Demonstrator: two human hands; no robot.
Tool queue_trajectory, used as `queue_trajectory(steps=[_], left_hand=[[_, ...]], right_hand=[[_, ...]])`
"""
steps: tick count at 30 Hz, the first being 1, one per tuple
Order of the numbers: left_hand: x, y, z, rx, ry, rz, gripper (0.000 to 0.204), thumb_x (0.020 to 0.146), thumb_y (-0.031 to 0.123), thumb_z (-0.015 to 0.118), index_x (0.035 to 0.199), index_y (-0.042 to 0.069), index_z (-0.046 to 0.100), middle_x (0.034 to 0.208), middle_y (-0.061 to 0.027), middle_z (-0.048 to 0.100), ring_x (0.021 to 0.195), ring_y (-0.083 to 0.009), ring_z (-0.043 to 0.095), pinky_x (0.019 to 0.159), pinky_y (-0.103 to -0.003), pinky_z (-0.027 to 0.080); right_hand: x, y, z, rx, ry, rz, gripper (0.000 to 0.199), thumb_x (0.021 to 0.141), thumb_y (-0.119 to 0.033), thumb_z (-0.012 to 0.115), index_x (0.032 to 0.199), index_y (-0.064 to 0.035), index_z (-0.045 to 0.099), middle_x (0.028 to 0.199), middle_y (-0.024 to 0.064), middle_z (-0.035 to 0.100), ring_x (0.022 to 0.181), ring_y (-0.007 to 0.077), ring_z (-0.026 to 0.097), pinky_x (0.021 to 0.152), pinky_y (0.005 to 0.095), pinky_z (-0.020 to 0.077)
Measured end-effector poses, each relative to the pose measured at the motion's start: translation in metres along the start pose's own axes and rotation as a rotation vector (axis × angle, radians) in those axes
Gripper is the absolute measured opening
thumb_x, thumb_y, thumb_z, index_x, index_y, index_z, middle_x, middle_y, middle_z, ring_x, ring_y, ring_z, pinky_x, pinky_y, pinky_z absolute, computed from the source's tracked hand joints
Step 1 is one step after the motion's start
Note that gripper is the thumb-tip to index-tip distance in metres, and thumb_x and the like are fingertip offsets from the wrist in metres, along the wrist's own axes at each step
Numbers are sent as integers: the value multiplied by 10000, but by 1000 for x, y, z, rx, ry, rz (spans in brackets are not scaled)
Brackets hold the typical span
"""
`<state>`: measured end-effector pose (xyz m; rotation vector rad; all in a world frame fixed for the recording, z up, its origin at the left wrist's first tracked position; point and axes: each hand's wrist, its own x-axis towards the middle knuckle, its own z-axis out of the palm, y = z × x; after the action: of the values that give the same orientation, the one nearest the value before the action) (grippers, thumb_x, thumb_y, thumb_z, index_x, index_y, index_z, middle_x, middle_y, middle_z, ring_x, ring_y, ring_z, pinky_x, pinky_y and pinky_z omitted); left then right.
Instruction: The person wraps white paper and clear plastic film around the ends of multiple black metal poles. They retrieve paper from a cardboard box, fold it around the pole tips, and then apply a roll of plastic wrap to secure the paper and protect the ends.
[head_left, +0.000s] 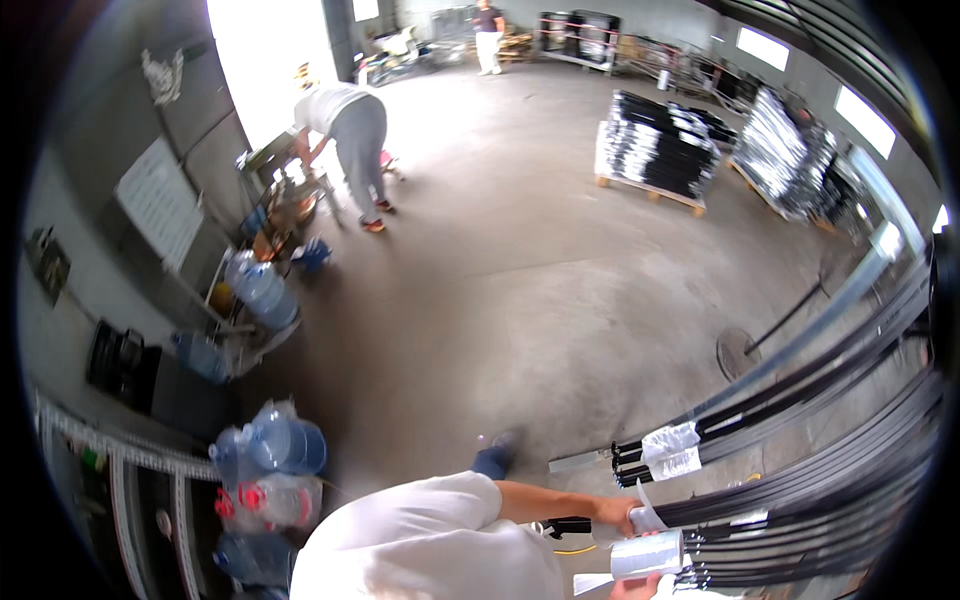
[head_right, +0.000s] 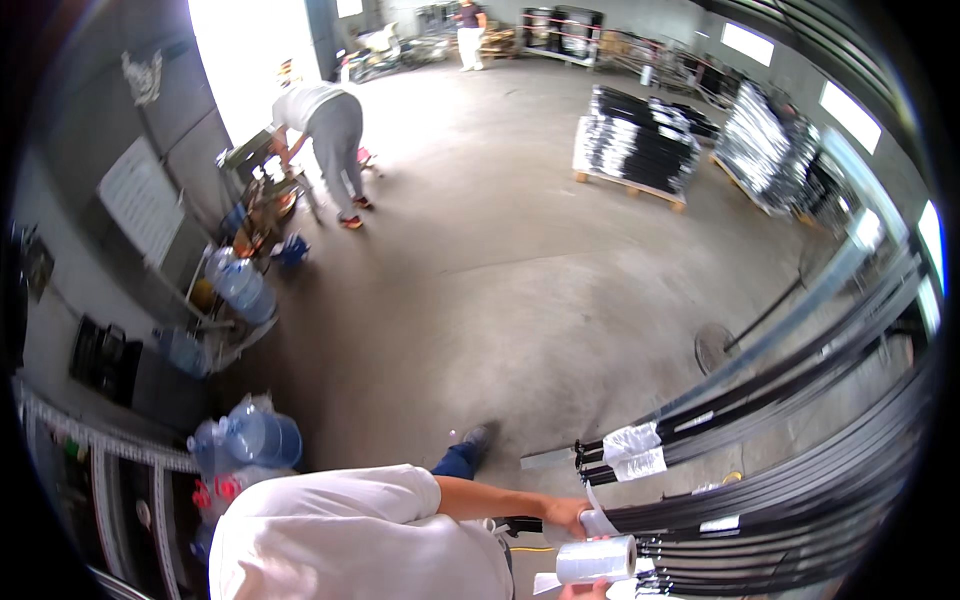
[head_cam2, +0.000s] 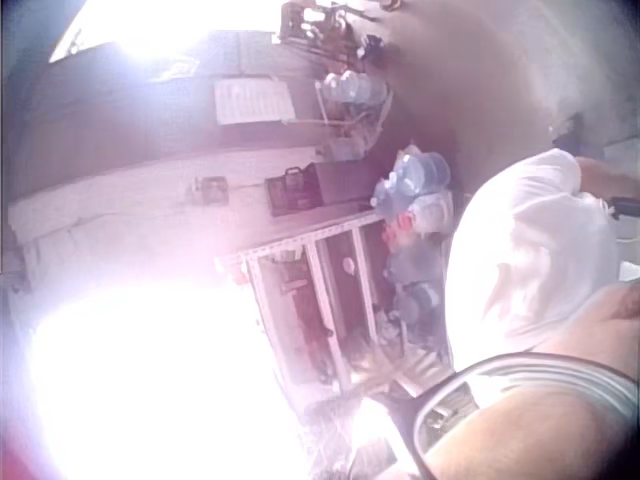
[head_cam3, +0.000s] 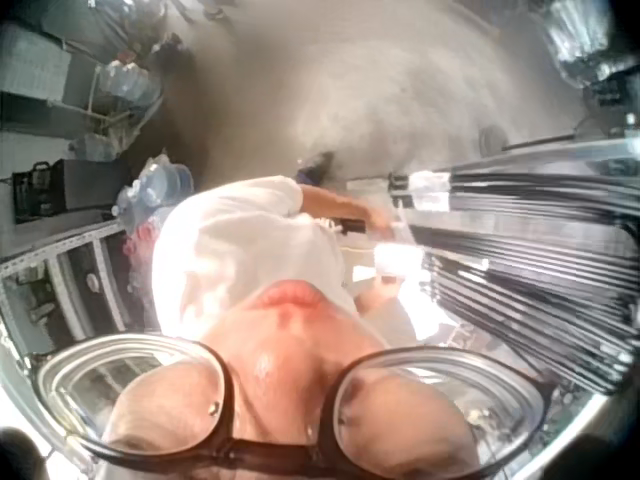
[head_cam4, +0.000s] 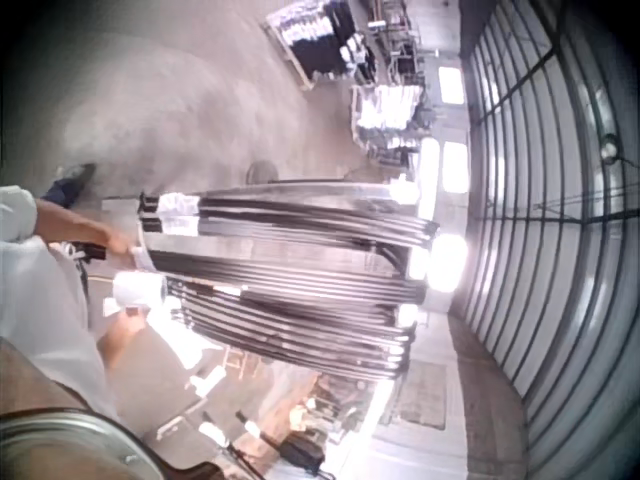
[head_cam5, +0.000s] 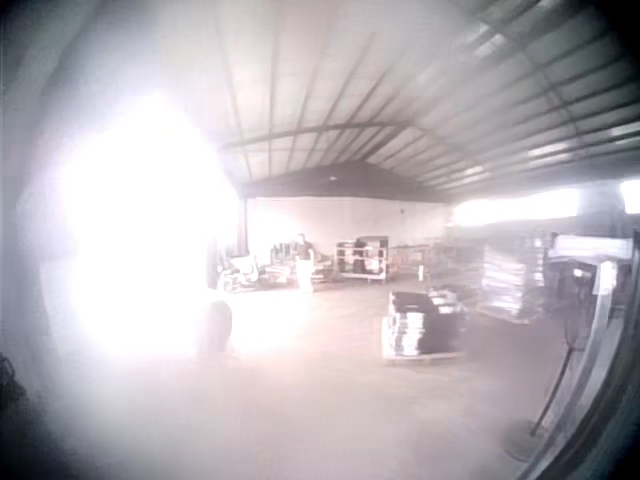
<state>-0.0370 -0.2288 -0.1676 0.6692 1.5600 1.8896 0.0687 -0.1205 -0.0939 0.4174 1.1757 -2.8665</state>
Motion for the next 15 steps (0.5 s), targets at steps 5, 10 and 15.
queue_trajectory(steps=[5, 10, 15], left_hand=[[-3, 38, 12, -88, -25, -14, 455, 526, 144, 698, 924, -18, 549, 847, -102, 599, 785, -174, 549, 691, -309, 440], [-2, 28, 11, 2, 78, 5, 494, 510, 143, 684, 955, -13, 536, 847, -95, 597, 786, -171, 546, 689, -305, 441], [3, 19, 15, -72, 58, 18, 511, 502, 128, 682, 975, 5, 533, 867, -88, 597, 798, -173, 545, 705, -305, 439]], right_hand=[[-6, -18, -3, -70, -21, -28, 558, 741, -240, 473, 1202, 51, 355, 1197, 191, 419, 1091, 303, 421, 920, 437, 334], [-5, -22, -13, -106, -51, -2, 567, 741, -251, 470, 1205, 51, 350, 1198, 193, 417, 1092, 307, 419, 922, 439, 331], [-7, -25, -17, -112, -57, -7, 576, 740, -261, 466, 1208, 51, 344, 1199, 195, 414, 1092, 312, 417, 924, 441, 327]])
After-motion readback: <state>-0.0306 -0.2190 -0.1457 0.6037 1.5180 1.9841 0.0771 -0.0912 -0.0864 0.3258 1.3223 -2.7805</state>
